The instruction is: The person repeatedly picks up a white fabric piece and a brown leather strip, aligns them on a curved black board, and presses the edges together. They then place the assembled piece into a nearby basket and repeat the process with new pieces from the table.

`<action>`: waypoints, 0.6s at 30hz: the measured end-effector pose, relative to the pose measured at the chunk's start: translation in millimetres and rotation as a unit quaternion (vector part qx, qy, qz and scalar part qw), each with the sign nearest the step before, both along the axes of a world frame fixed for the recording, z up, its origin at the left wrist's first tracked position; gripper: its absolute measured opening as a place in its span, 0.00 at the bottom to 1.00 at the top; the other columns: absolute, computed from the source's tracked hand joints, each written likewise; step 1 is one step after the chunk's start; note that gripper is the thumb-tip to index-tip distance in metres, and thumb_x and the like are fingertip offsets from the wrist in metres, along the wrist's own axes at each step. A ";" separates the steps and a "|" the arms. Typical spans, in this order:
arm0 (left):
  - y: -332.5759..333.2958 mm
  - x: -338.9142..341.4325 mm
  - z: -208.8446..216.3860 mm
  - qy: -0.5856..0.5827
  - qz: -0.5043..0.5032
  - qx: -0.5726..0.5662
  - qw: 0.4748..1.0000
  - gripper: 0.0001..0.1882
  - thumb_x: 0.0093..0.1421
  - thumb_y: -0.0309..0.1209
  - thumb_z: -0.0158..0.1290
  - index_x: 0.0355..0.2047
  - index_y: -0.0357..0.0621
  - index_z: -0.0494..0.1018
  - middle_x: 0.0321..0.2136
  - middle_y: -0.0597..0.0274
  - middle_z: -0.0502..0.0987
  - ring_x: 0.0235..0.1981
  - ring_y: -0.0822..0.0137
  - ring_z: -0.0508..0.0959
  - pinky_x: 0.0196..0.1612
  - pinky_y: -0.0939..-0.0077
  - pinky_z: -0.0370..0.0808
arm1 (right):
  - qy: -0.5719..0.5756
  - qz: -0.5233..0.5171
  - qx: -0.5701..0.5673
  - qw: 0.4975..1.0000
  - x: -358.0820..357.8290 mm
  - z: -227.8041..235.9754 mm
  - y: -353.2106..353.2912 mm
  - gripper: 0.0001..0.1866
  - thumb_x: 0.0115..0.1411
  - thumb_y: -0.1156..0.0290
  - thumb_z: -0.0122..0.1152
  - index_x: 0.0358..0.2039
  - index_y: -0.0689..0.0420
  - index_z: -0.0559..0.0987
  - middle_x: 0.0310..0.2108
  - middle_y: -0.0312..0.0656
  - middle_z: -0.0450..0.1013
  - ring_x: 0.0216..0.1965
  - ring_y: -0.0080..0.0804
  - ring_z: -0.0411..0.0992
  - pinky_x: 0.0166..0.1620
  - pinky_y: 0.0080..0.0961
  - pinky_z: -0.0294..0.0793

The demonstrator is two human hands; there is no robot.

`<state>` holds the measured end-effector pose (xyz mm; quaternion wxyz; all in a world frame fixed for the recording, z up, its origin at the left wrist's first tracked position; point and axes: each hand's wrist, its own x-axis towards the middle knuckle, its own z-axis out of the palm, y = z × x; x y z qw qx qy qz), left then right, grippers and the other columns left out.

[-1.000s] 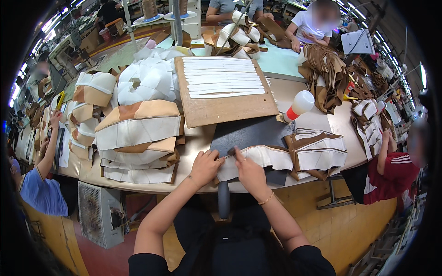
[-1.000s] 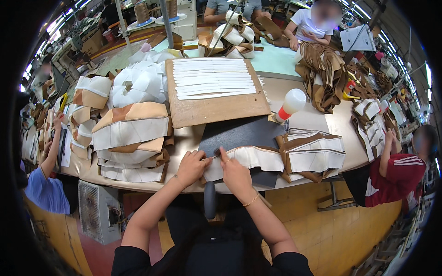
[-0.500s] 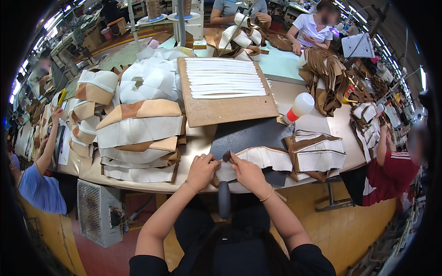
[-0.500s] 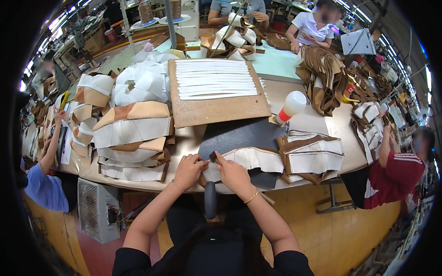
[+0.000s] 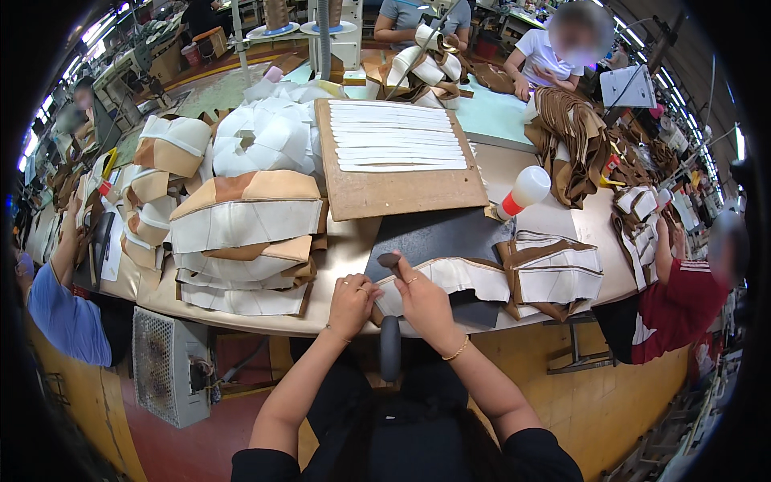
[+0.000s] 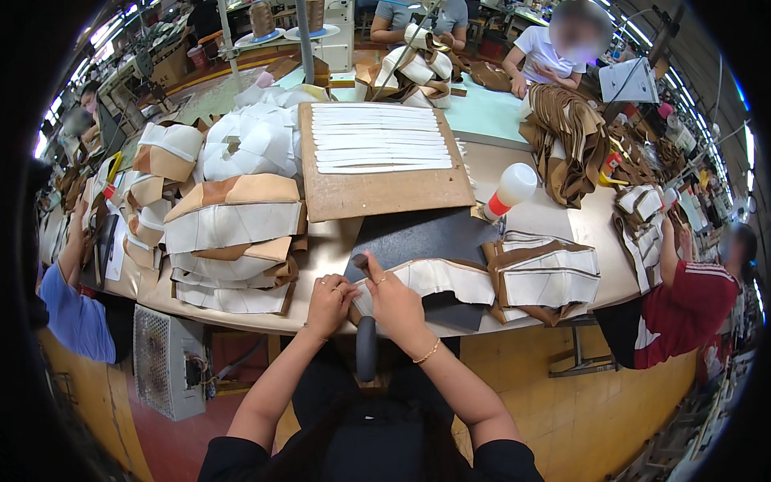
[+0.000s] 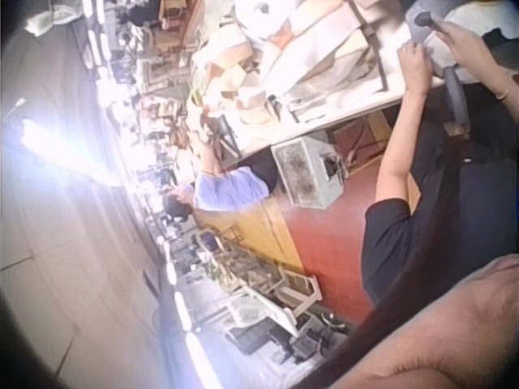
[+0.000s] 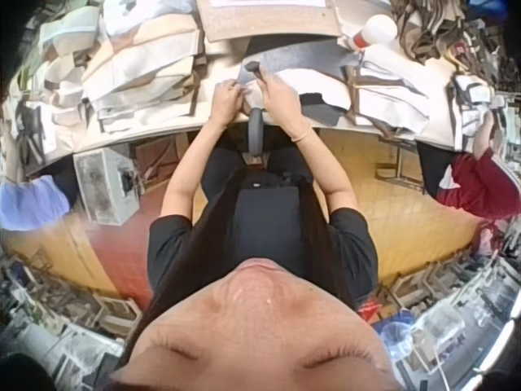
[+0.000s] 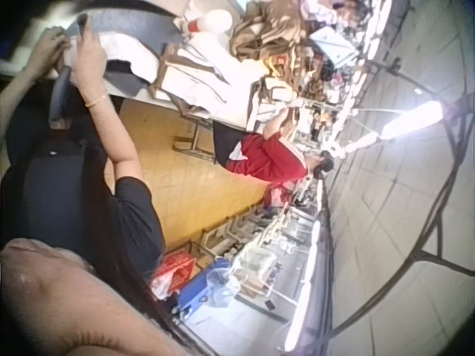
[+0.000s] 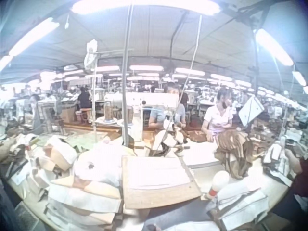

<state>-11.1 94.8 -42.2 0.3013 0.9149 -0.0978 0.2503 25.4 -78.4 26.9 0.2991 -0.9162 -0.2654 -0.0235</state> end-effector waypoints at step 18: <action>-7.8 -11.5 -14.6 -0.013 0.117 -0.007 0.993 0.12 0.52 0.37 0.65 0.28 0.46 0.73 0.28 0.64 0.71 0.33 0.60 0.72 0.42 0.62 0.64 | 0.038 0.027 -0.013 0.999 -13.1 18.2 15.3 0.26 0.67 0.62 0.50 0.65 0.47 0.66 0.32 0.49 0.76 0.30 0.52 0.76 0.32 0.45 0.76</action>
